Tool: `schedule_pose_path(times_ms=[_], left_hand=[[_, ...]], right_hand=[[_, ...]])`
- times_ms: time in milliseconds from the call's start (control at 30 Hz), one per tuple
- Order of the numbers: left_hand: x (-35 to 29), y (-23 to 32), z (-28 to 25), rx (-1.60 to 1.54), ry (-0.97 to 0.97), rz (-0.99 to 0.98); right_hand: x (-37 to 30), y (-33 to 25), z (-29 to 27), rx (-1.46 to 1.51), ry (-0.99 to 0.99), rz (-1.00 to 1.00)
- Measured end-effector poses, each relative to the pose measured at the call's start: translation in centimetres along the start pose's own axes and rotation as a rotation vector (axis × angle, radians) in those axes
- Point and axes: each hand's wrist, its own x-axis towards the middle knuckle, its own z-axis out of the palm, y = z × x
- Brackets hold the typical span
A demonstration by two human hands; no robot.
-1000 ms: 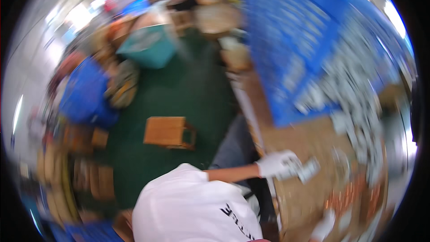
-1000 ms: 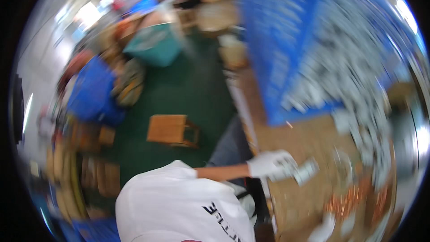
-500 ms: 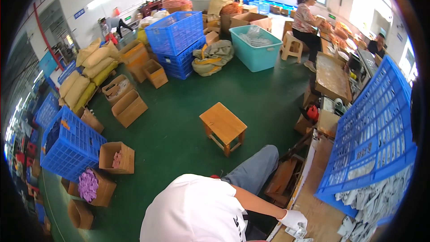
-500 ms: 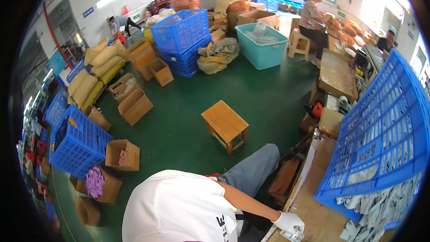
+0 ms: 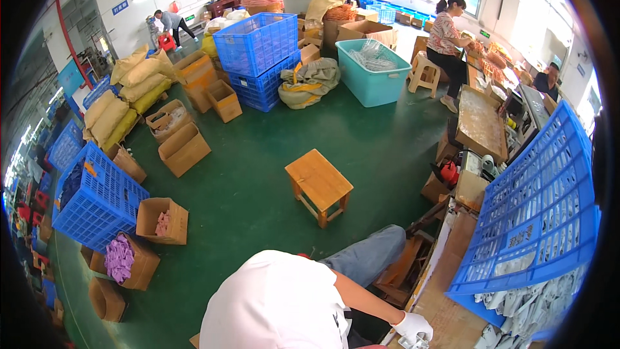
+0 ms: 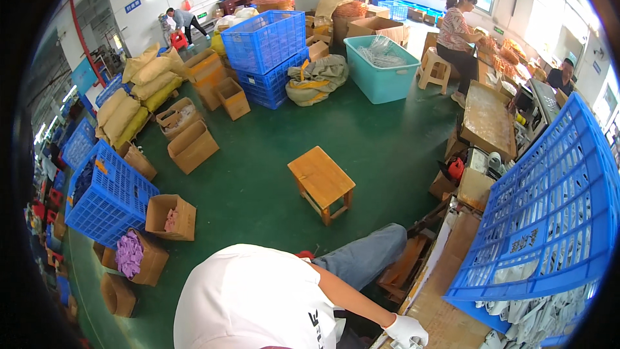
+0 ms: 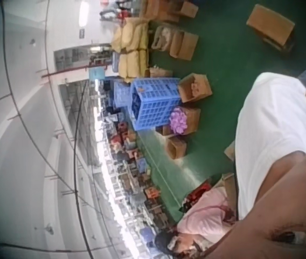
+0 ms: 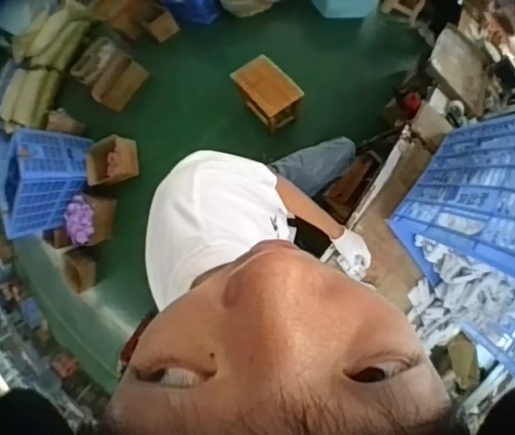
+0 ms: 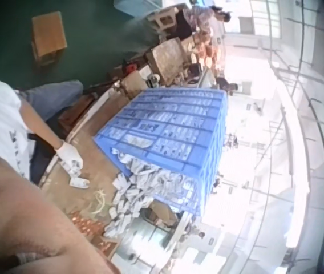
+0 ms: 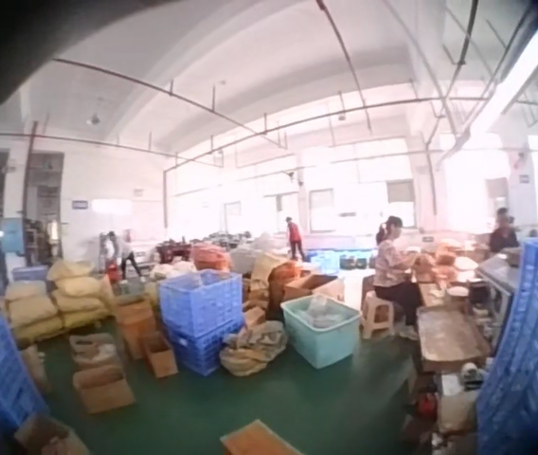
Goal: The person assembles small electronic components by hand, inserting metal components into plastic housings.
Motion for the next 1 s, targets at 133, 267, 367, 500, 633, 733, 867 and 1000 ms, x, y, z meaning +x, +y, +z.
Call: schedule_pose_path(times_ms=[133,267,367,500,633,733,867,1000], left_hand=[[0.6,0.3,-0.3,0.027,-0.132,-0.069],[0.3,1.3,-0.7,0.054,-0.107,-0.008],[0.5,1.6,-0.8,0.035,-0.096,-0.051],[0.6,1.5,-0.9,0.039,-0.135,-0.118],[0.6,2.9,-1.8,-0.012,-0.218,-0.132],[0.5,3.4,-1.9,-0.012,-0.231,-0.148],[0.0,3.1,-2.1,0.019,-0.157,-0.147],[0.6,3.7,-1.4,0.003,-0.090,-0.127]], right_hand=[[0.0,-0.2,-0.9,-0.051,0.012,-0.027],[-0.2,-0.6,-1.7,-0.097,0.024,-0.058],[-0.7,-0.7,-2.5,-0.139,0.029,-0.077],[-1.1,-1.2,-3.4,-0.187,0.040,-0.111],[-1.8,-1.4,-4.9,-0.254,0.034,-0.134],[-2.4,-1.5,-6.0,-0.303,0.029,-0.157],[-2.5,-1.4,-7.0,-0.365,0.033,-0.198],[-1.6,-2.1,-6.4,-0.385,0.067,-0.271]])
